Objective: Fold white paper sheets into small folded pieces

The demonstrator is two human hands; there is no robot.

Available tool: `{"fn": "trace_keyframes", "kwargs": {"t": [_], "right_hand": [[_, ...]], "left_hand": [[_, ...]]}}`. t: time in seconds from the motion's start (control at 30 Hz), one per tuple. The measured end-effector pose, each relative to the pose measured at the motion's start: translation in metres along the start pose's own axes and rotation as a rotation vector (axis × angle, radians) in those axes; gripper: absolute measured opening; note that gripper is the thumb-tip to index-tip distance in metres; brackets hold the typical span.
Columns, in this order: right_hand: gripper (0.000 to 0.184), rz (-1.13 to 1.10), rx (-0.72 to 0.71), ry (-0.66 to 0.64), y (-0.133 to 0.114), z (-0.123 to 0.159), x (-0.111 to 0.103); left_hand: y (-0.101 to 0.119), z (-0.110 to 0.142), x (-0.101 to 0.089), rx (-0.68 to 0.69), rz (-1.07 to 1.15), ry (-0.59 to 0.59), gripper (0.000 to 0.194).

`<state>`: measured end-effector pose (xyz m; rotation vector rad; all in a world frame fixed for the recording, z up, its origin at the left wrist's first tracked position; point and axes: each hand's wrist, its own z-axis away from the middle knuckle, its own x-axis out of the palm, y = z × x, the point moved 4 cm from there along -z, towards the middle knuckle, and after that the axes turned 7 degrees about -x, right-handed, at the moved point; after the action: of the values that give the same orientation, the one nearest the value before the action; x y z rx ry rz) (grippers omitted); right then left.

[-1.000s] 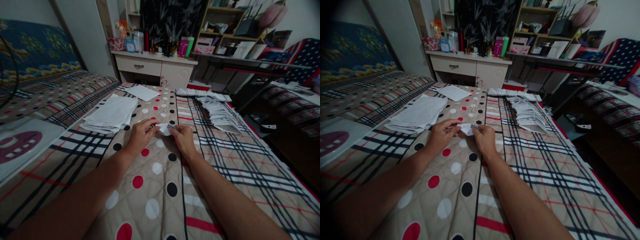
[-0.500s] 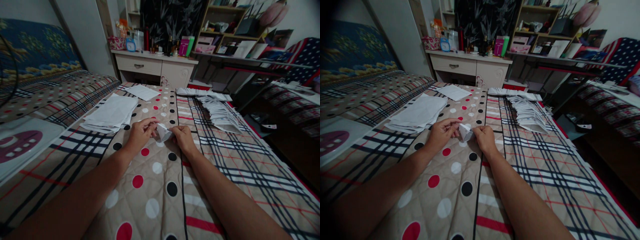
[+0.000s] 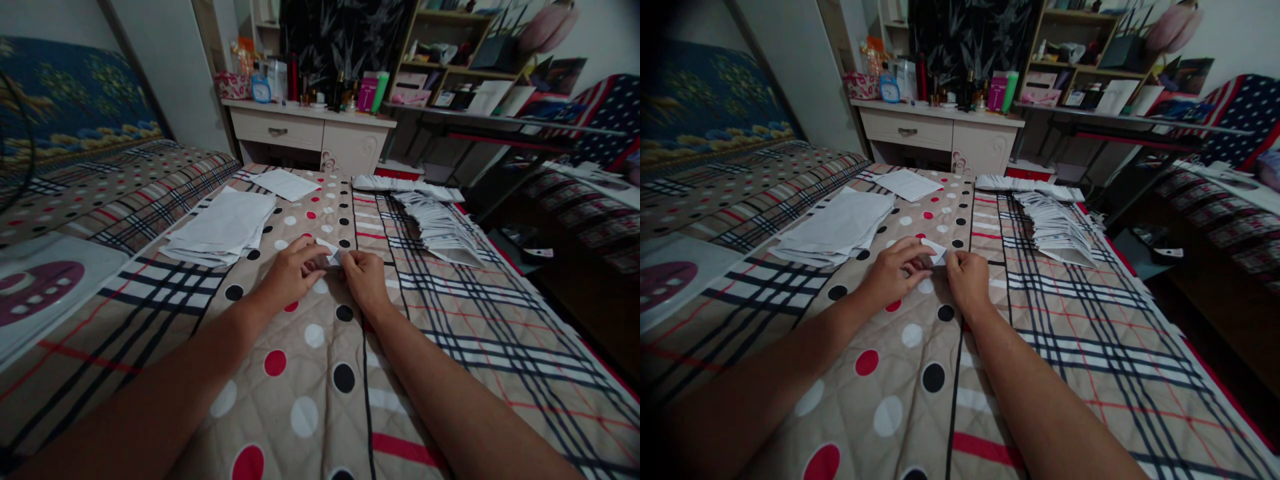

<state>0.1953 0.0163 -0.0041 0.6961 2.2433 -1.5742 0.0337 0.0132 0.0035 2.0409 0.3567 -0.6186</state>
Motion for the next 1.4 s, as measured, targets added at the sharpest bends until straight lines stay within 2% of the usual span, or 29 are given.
{"fn": "trace_keyframes", "kwargs": {"t": [0.17,0.27,0.37,0.47,0.57,0.67,0.77,0.9,1.0,1.1,1.2,1.3,1.4], "right_hand": [[0.034,-0.026,0.005,0.015,-0.001,0.000,0.001],[0.016,-0.120,0.005,0.039,-0.001,-0.001,0.001],[0.029,-0.243,-0.036,0.003,-0.002,-0.002,0.001],[0.023,-0.314,-0.041,-0.021,-0.002,-0.002,0.000],[0.016,-0.353,0.052,-0.001,0.000,-0.001,0.000],[0.012,-0.426,0.172,0.006,0.002,0.002,0.003],[0.009,-0.487,0.238,0.007,0.002,0.003,0.006],[0.007,-0.505,0.213,-0.051,-0.001,0.002,0.007],[0.007,-0.529,0.205,-0.098,-0.004,0.002,0.006],[0.008,-0.575,0.194,-0.123,-0.006,0.003,0.003],[0.018,-0.593,0.150,-0.143,-0.009,0.005,0.001],[0.027,-0.595,0.067,-0.141,-0.012,0.004,0.001],[0.030,-0.614,0.012,-0.124,-0.012,0.002,0.004]], "left_hand": [[0.001,0.001,-0.001,0.036,-0.133,0.016,0.017],[0.003,0.001,-0.001,0.102,-0.197,-0.007,0.019],[0.006,0.001,0.000,0.190,-0.224,-0.054,0.024],[0.005,0.001,0.000,0.196,-0.219,-0.046,0.027],[0.004,0.001,-0.003,0.155,-0.229,-0.010,0.028],[0.005,0.004,-0.002,0.130,-0.288,-0.043,0.024],[0.006,0.004,-0.001,0.119,-0.322,-0.060,0.028],[0.007,0.001,-0.005,0.106,-0.206,0.030,0.012],[0.008,-0.001,-0.008,0.095,-0.080,0.086,0.013],[0.001,-0.002,-0.004,-0.049,0.105,0.067,0.015],[-0.008,-0.003,0.001,-0.244,0.331,0.043,0.018],[-0.010,-0.002,0.003,-0.328,0.458,0.017,0.025],[-0.008,-0.002,0.004,-0.360,0.514,-0.056,0.049]]}}
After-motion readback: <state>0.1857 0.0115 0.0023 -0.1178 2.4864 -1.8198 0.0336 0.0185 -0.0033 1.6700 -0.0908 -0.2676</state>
